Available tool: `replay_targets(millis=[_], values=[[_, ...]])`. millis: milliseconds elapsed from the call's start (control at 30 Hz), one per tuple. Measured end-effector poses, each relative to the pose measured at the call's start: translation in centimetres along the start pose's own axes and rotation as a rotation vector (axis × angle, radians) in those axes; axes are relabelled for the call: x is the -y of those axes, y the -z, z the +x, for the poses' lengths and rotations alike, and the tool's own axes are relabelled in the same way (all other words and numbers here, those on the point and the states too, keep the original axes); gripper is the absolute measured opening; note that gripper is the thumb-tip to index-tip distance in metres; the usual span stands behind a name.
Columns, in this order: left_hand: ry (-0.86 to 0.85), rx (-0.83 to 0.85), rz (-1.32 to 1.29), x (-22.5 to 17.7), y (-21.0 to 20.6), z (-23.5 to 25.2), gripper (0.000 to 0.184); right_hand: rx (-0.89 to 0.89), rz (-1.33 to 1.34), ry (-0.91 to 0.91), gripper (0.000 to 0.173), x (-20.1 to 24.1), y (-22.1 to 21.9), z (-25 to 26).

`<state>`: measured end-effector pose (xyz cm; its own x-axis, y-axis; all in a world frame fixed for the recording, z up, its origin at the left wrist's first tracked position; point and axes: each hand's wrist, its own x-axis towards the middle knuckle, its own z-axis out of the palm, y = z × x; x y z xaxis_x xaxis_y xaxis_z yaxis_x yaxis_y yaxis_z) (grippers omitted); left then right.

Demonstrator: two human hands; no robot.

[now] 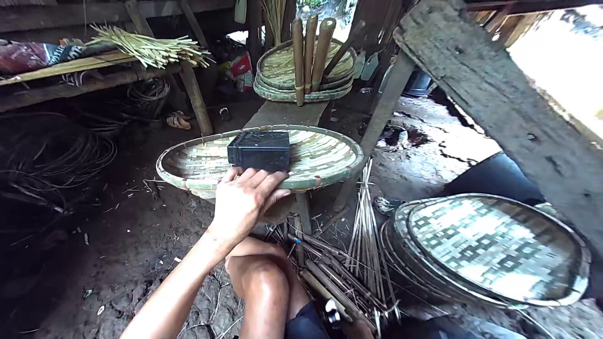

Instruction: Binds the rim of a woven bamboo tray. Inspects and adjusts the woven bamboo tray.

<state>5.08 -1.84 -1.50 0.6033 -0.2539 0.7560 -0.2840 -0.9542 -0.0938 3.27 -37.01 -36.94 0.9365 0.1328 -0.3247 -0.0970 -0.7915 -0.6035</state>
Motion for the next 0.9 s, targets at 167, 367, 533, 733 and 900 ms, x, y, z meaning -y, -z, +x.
replay_targets(millis=[167, 367, 533, 733, 900], values=[[-0.001, 0.029, -0.159, 2.0, 1.2, -0.6, 0.034, -0.198, 0.197, 0.324, 0.040, 6.5, 12.9, 6.4], [0.067, -0.109, -0.030, 1.1, -0.8, -1.7, 0.041, -0.598, 0.100, 1.090, 0.058, 28.8, 29.4, 4.8], [0.308, -0.353, -0.108, -2.7, -2.1, -4.4, 0.039, 0.115, -0.404, 1.151, 0.104, 47.4, 26.6, 8.2], [1.219, -0.399, -1.672, -9.0, -0.1, -3.6, 0.081, 0.694, -0.514, 0.790, 0.108, 52.9, 22.1, 11.9], [1.693, -0.280, -2.026, -6.9, 2.7, 4.4, 0.055, 0.552, -0.385, 0.810, 0.103, 51.8, 21.5, 10.8]])
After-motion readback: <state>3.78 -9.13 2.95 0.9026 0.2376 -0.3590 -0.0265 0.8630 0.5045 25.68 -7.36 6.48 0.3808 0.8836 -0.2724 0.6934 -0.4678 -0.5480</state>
